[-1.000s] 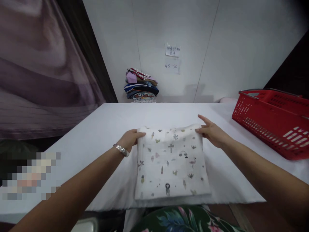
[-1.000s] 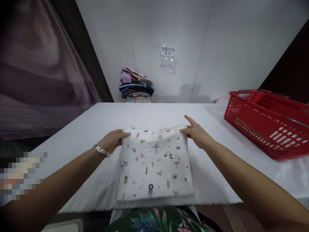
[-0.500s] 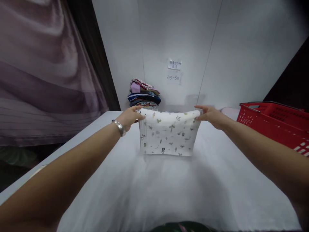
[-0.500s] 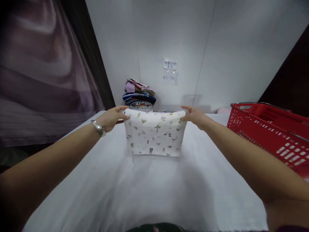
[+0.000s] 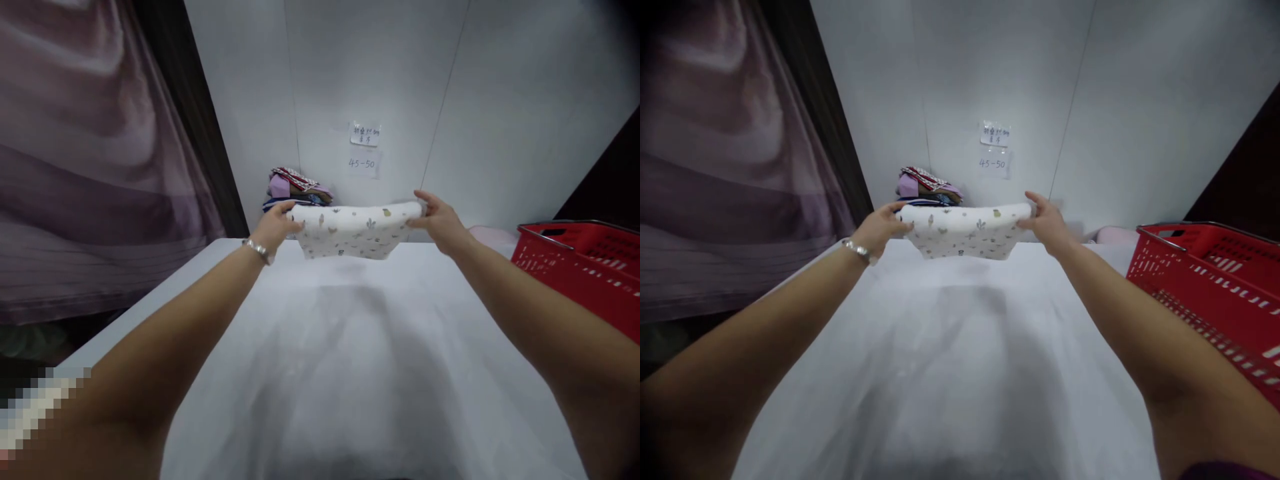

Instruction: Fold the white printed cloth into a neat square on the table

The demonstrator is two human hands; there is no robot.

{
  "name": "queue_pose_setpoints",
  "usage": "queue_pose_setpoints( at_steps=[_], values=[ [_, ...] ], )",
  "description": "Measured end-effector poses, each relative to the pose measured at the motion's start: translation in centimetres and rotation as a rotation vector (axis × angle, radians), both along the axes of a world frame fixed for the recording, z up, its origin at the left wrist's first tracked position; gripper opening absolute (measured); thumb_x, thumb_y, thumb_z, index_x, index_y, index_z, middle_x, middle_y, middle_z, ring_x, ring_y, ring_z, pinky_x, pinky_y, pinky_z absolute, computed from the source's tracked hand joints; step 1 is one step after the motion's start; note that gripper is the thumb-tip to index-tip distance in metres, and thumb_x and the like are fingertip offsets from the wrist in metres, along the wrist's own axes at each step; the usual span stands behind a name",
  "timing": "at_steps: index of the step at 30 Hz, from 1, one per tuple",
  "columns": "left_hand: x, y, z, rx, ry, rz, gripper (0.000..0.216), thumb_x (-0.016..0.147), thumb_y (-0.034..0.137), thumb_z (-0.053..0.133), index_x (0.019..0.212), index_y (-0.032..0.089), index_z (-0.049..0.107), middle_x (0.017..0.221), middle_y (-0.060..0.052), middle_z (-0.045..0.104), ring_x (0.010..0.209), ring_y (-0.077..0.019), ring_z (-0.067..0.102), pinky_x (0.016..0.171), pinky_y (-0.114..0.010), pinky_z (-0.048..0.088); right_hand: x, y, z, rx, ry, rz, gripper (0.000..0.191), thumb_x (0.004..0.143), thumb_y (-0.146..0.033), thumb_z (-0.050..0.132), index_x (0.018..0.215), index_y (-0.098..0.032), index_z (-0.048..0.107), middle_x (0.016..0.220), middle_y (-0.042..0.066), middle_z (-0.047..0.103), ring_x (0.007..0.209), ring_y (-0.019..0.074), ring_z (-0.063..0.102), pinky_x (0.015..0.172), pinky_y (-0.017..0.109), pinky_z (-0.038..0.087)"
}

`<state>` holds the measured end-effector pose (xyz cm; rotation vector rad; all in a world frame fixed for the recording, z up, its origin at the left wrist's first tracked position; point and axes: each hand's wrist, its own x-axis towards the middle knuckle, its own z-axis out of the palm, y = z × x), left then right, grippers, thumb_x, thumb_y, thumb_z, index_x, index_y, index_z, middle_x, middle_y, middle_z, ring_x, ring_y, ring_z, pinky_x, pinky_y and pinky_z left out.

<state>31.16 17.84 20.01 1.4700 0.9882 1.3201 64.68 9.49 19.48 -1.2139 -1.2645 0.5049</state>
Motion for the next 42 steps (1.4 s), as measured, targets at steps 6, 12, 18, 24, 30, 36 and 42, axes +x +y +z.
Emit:
queue_pose_setpoints(
  at_steps=[6, 12, 18, 24, 30, 36, 42],
  values=[
    [-4.5, -12.2, -14.9, -0.048, 0.299, -0.074, 0.057, 0.059, 0.026, 0.071, 0.114, 0.023, 0.055, 0.122, -0.005, 0.056, 0.112, -0.0237, 0.05, 0.1, -0.039, 0.037, -3.6, -12.8, -17.0, -0.24, -0.103, -0.149, 0.066, 0.062, -0.028, 0.071, 0.124, -0.023, 0.05, 0.127, 0.006, 0.052, 0.116, 0.0258, 0.047, 0.101, 0.041, 0.034],
    [-7.0, -19.7, -21.7, -0.289, 0.405, -0.172, 0.064, 0.07, 0.031, 0.062, 0.13, 0.023, 0.042, 0.132, -0.008, 0.047, 0.116, -0.0252, 0.048, 0.098, -0.038, 0.041, -5.4, -20.1, -23.7, -0.543, 0.15, -0.058, 0.081, 0.067, -0.036, 0.068, 0.138, -0.024, 0.032, 0.119, 0.006, 0.058, 0.108, 0.0229, 0.053, 0.093, 0.036, 0.043],
    [-8.4, -21.8, -21.5, -0.27, 0.508, -0.167, 0.065, 0.071, 0.035, 0.062, 0.131, 0.026, 0.039, 0.134, -0.008, 0.044, 0.122, -0.0278, 0.042, 0.103, -0.043, 0.035, -5.9, -22.0, -21.0, -0.638, 0.292, 0.018, 0.089, 0.066, -0.037, 0.069, 0.141, -0.023, 0.024, 0.114, 0.008, 0.06, 0.098, 0.0228, 0.059, 0.086, 0.036, 0.047],
    [-7.4, -20.7, -19.3, -0.504, 0.383, -0.15, 0.067, 0.073, 0.05, 0.057, 0.13, 0.02, 0.039, 0.095, -0.006, 0.065, 0.095, -0.0231, 0.058, 0.086, -0.037, 0.045, -4.1, -21.1, -19.3, -0.794, 0.327, -0.028, 0.073, 0.075, -0.049, 0.058, 0.139, -0.028, 0.029, 0.119, 0.006, 0.058, 0.103, 0.0224, 0.057, 0.086, 0.032, 0.046],
    [-5.4, -15.0, -19.1, -0.674, 0.332, 0.01, 0.067, 0.069, 0.055, 0.058, 0.119, 0.012, 0.047, 0.065, 0.0, 0.057, 0.062, -0.0152, 0.055, 0.06, -0.028, 0.043, -3.1, -15.8, -18.3, -0.873, 0.093, -0.046, 0.081, 0.072, -0.053, 0.06, 0.14, -0.023, 0.027, 0.093, 0.005, 0.065, 0.075, 0.0192, 0.06, 0.064, 0.028, 0.049],
    [-3.7, -11.2, -19.3, -0.72, 0.296, 0.066, 0.067, 0.067, 0.05, 0.065, 0.12, 0.014, 0.047, 0.076, -0.004, 0.062, 0.061, -0.0141, 0.056, 0.057, -0.026, 0.043, -3.4, -11.2, -18.6, -0.837, -0.093, -0.084, 0.081, 0.069, -0.051, 0.062, 0.138, -0.021, 0.033, 0.086, 0.004, 0.063, 0.076, 0.0191, 0.059, 0.065, 0.028, 0.047],
    [-2.1, -10.4, -19.1, -0.529, 0.397, 0.164, 0.051, 0.065, 0.036, 0.069, 0.11, 0.015, 0.054, 0.077, -0.003, 0.062, 0.068, -0.0151, 0.058, 0.062, -0.025, 0.044, -4.0, -9.1, -19.1, -0.717, -0.064, -0.14, 0.077, 0.067, -0.046, 0.064, 0.135, -0.02, 0.039, 0.098, 0.007, 0.062, 0.086, 0.0211, 0.06, 0.073, 0.03, 0.049]
  ],
)
